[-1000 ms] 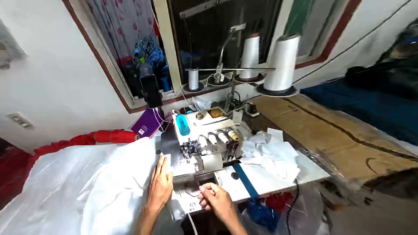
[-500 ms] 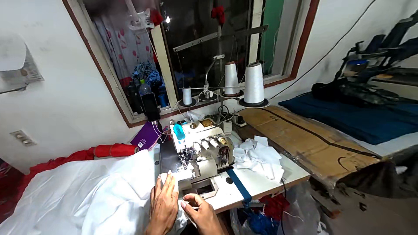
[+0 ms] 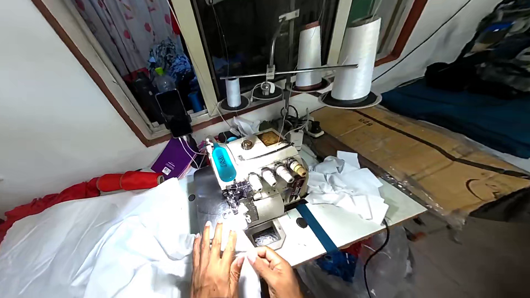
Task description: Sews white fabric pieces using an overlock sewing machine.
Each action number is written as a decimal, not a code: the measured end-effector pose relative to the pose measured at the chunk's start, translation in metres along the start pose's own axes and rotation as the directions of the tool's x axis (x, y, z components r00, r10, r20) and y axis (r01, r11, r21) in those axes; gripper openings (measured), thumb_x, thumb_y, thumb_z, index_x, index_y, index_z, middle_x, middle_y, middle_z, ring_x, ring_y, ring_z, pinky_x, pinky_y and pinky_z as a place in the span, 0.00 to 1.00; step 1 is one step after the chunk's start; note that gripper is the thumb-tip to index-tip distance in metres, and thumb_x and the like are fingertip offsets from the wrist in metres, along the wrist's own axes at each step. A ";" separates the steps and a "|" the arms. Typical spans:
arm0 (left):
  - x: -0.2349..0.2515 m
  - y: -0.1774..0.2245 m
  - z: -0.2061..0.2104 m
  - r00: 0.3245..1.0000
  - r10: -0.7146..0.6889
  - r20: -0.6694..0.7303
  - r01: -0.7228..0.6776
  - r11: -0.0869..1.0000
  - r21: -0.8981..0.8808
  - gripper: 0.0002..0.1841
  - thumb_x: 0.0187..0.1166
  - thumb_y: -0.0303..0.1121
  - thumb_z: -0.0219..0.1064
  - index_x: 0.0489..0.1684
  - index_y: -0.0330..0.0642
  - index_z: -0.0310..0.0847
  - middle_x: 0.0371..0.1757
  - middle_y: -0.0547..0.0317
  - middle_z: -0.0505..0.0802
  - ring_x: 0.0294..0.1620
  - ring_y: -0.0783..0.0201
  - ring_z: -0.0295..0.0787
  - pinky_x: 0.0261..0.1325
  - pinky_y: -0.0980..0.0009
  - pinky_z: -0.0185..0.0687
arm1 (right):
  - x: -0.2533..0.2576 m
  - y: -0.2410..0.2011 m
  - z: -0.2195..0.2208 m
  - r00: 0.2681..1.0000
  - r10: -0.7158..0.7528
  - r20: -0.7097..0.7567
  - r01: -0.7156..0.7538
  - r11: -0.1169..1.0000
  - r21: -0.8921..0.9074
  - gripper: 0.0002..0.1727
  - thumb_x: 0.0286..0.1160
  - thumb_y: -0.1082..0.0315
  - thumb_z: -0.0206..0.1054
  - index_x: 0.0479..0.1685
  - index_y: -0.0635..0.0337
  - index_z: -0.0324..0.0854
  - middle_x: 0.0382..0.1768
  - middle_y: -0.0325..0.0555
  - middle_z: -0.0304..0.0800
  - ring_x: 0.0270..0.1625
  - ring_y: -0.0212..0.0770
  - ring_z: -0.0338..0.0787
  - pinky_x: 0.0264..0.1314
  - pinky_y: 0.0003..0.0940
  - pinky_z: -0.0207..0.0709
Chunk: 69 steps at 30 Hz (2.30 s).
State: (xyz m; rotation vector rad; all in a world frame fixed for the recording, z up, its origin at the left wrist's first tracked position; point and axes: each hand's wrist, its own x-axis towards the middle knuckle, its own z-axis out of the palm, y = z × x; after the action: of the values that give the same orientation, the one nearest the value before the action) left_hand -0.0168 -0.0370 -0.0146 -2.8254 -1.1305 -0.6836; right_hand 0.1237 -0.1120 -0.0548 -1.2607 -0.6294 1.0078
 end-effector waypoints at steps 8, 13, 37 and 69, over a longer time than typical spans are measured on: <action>0.020 -0.006 0.020 0.994 -0.010 -0.105 -0.011 0.981 -0.196 0.35 0.94 0.55 0.38 0.70 0.38 0.85 0.79 0.38 0.82 0.87 0.40 0.69 0.89 0.40 0.55 | 0.005 -0.010 0.000 0.999 0.006 -0.048 -0.005 1.000 0.019 0.08 0.74 0.78 0.69 0.49 0.66 0.84 0.22 0.34 0.90 0.24 0.24 0.85 0.33 0.24 0.82; 0.036 -0.018 0.028 0.973 -0.079 -0.217 0.021 0.965 -0.260 0.25 0.85 0.34 0.46 0.67 0.31 0.84 0.77 0.38 0.84 0.81 0.48 0.78 0.86 0.51 0.64 | 0.010 -0.017 0.003 0.998 -0.037 -0.056 0.038 0.999 0.004 0.13 0.72 0.81 0.68 0.54 0.67 0.81 0.22 0.33 0.90 0.23 0.22 0.85 0.31 0.22 0.81; 0.105 -0.048 0.021 0.991 -0.063 0.117 0.068 0.997 -0.039 0.33 0.86 0.42 0.42 0.84 0.26 0.66 0.85 0.34 0.74 0.90 0.42 0.62 0.92 0.46 0.49 | 0.005 -0.024 0.021 0.986 -0.143 -0.081 0.144 0.990 0.005 0.30 0.71 0.83 0.69 0.76 0.71 0.70 0.26 0.38 0.95 0.25 0.27 0.90 0.34 0.25 0.86; 0.113 -0.049 0.022 0.985 -0.140 0.100 0.143 0.990 -0.015 0.31 0.87 0.43 0.44 0.83 0.31 0.70 0.85 0.39 0.75 0.91 0.42 0.60 0.92 0.43 0.46 | 0.022 -0.033 0.012 0.993 -0.117 0.029 0.118 0.993 -0.023 0.43 0.63 0.82 0.66 0.88 0.73 0.58 0.14 0.29 0.79 0.14 0.22 0.72 0.20 0.21 0.71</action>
State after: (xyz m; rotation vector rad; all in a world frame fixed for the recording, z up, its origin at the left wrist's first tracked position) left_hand 0.0317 0.0771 0.0050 -2.8476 -1.3585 -0.5718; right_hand 0.1322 -0.0869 -0.0232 -1.2187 -0.7307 0.9237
